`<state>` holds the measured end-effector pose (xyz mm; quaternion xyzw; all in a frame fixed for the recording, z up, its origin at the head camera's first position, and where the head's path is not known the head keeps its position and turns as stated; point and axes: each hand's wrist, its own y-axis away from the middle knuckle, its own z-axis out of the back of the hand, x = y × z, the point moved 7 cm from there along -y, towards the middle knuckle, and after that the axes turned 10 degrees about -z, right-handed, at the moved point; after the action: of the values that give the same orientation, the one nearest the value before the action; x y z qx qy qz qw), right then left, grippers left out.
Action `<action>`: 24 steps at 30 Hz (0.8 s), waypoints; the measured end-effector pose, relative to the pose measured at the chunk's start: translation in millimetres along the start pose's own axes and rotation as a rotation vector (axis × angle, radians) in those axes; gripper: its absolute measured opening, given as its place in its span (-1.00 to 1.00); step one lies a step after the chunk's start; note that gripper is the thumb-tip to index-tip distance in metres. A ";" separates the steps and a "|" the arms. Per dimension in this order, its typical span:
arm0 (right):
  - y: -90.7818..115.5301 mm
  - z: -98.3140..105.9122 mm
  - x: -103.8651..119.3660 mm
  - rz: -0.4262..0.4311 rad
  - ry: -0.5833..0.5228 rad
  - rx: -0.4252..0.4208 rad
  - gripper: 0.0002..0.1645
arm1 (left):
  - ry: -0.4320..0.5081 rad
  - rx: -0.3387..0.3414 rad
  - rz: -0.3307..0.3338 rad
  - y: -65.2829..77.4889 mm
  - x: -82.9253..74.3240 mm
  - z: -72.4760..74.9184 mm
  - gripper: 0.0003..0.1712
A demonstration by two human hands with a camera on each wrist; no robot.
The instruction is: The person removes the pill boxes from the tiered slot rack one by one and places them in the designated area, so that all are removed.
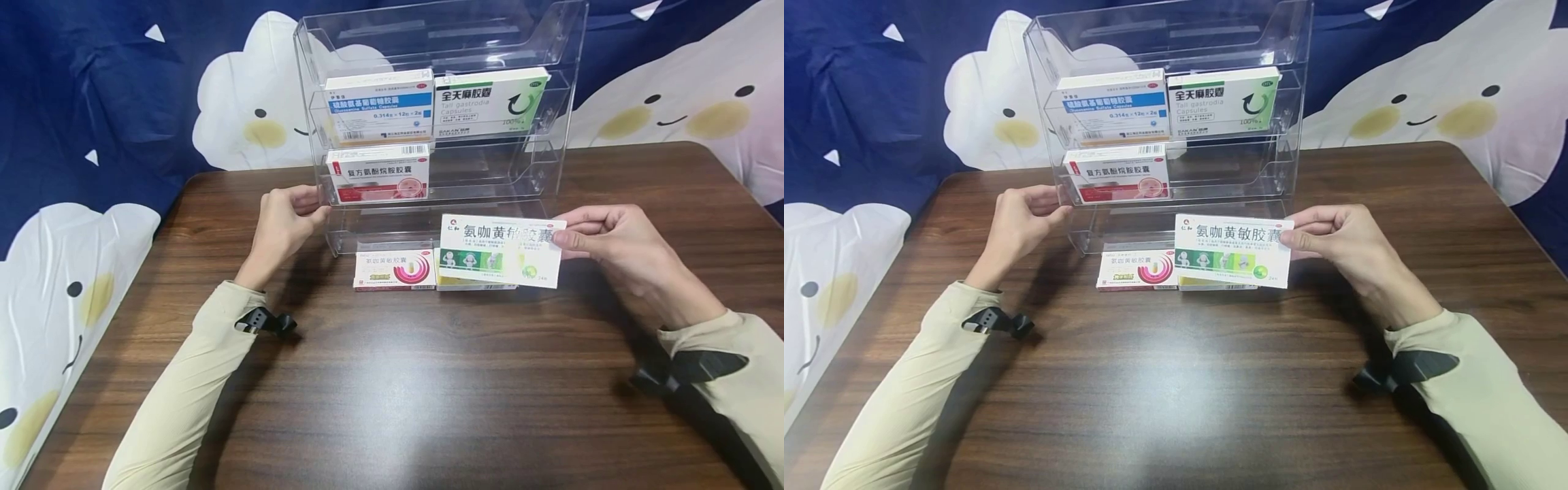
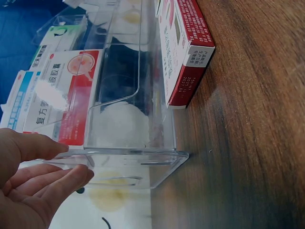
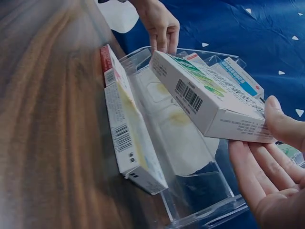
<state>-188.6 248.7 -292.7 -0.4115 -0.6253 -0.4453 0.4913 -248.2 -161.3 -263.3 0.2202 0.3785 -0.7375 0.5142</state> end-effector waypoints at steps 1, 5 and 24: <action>0.3 0.5 -2.7 -0.008 -0.001 0.004 -0.75 | -0.002 0.001 0.001 -0.1 0.1 0.0 -0.64; 4.5 -1.3 -11.6 -0.069 0.026 -0.006 -0.78 | -0.007 0.002 0.006 -0.1 -0.2 0.1 -0.63; 17.4 -16.1 -58.1 -0.296 0.233 0.199 -0.74 | -0.006 -0.008 -0.011 0.7 -1.2 -0.7 -0.64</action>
<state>-157.7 233.4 -345.1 -0.2104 -0.6588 -0.4932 0.5277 -247.1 -160.2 -263.1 0.2137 0.3809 -0.7395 0.5122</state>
